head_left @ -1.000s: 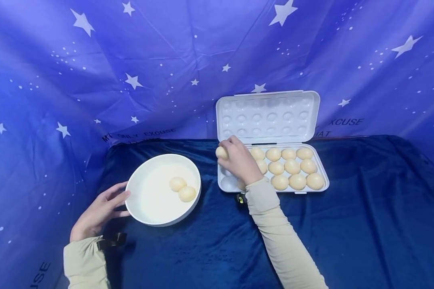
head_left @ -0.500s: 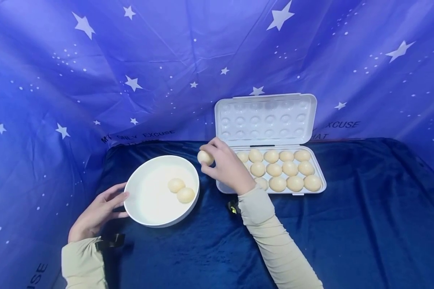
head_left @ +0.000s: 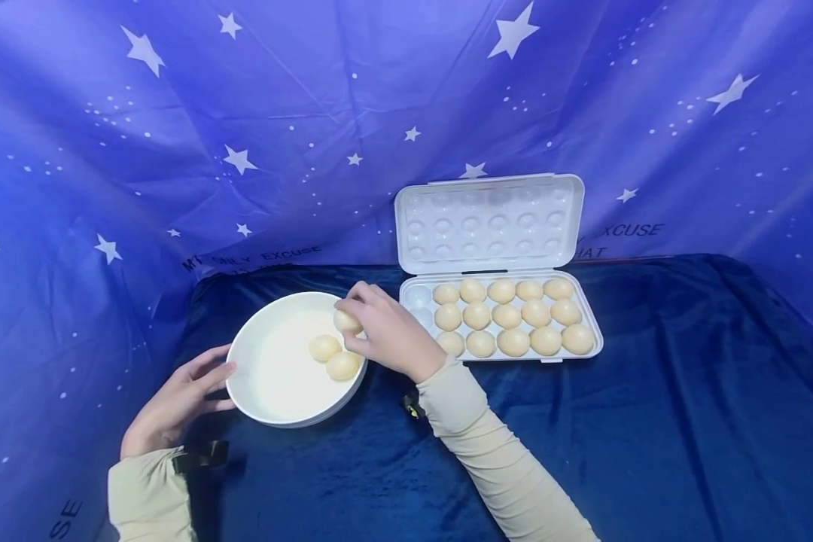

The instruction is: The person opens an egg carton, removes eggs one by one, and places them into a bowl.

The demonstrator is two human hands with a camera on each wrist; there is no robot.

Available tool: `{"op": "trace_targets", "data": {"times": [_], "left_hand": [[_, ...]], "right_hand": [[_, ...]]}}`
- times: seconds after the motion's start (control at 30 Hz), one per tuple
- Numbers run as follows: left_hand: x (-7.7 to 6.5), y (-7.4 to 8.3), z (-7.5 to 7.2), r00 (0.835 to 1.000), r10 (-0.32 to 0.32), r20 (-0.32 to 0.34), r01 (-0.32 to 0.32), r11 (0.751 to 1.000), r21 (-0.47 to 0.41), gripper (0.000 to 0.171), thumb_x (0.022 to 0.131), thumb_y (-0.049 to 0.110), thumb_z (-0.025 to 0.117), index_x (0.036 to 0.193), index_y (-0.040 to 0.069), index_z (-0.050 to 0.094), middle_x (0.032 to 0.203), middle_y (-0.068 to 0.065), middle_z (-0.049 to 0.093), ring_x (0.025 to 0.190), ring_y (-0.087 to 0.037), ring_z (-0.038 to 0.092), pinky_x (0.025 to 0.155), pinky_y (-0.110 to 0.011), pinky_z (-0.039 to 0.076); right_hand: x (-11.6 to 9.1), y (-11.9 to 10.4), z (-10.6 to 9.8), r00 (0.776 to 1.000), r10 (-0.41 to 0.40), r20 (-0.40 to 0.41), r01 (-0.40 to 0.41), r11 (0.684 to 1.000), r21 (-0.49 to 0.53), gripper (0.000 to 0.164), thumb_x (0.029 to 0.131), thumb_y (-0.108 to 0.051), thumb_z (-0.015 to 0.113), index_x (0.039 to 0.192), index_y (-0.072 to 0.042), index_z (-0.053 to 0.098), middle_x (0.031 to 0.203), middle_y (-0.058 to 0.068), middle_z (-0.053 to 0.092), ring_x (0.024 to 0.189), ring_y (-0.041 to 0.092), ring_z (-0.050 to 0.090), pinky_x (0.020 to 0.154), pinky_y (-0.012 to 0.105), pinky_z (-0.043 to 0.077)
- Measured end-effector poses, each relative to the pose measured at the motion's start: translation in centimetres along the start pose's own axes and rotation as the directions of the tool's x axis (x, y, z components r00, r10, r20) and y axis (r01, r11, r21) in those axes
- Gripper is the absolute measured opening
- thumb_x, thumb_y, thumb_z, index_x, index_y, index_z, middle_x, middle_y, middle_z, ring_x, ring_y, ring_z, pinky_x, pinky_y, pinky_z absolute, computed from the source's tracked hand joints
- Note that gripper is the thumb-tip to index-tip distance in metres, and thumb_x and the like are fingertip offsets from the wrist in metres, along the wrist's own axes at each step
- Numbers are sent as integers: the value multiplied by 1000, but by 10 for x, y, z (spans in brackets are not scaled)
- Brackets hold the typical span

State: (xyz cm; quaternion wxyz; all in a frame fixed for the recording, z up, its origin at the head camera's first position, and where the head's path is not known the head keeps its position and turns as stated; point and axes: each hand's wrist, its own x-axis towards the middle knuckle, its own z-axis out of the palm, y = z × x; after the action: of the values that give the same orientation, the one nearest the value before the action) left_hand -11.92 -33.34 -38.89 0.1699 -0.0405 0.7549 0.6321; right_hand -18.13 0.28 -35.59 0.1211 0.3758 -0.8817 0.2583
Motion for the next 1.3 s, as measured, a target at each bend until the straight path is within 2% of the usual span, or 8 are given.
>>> {"op": "trace_targets", "data": {"times": [0.2,0.33,0.57,0.7,1.07,1.3], "left_hand": [[-1,1,0,1000,1,-1,-1,1000,3,46,105,23,53,146,9,37,105,16,68,94,-5,68,78,-32,60],[-2,1,2,1000,-6,-10,6,1000,23,51,105,24,53,147,4,34,103,17,67,94,-5,68,78,-32,60],[-1,2,2,1000,-2,-10,3,999,53,59,105,26,53,150,-1,27,105,18,66,95,-4,67,79,-31,60],[-1,0,3,1000,-1,-10,1,999,45,57,105,25,53,150,0,29,104,17,66,94,-4,67,79,-31,60],[-1,-3,6,1000,-2,-14,2,1000,18,52,104,24,54,148,3,33,104,17,68,94,-5,68,79,-31,60],[-1,-1,5,1000,2,-18,-1,1000,28,47,104,25,54,145,7,38,103,18,68,93,-4,68,78,-31,60]], "right_hand": [[0,-1,7,996,-3,91,5,1000,-22,32,87,-12,68,119,-9,68,114,6,59,103,20,54,89,30,49],[0,-4,13,990,8,141,-4,1000,-31,35,87,-11,67,122,-9,68,118,7,59,106,20,54,88,29,51],[0,-9,23,989,-9,151,26,994,-110,27,84,-6,68,110,-10,71,113,5,61,99,19,55,78,29,53],[-1,-13,28,985,-6,174,31,990,-140,20,86,-4,68,105,-10,72,111,5,61,100,19,55,76,29,54],[-4,-13,34,975,15,224,25,984,-175,20,88,-7,70,108,-7,72,112,5,65,106,20,58,88,31,54],[-3,-15,35,970,22,243,22,984,-177,25,90,-8,68,115,-10,70,108,5,67,104,20,59,89,30,53]]}}
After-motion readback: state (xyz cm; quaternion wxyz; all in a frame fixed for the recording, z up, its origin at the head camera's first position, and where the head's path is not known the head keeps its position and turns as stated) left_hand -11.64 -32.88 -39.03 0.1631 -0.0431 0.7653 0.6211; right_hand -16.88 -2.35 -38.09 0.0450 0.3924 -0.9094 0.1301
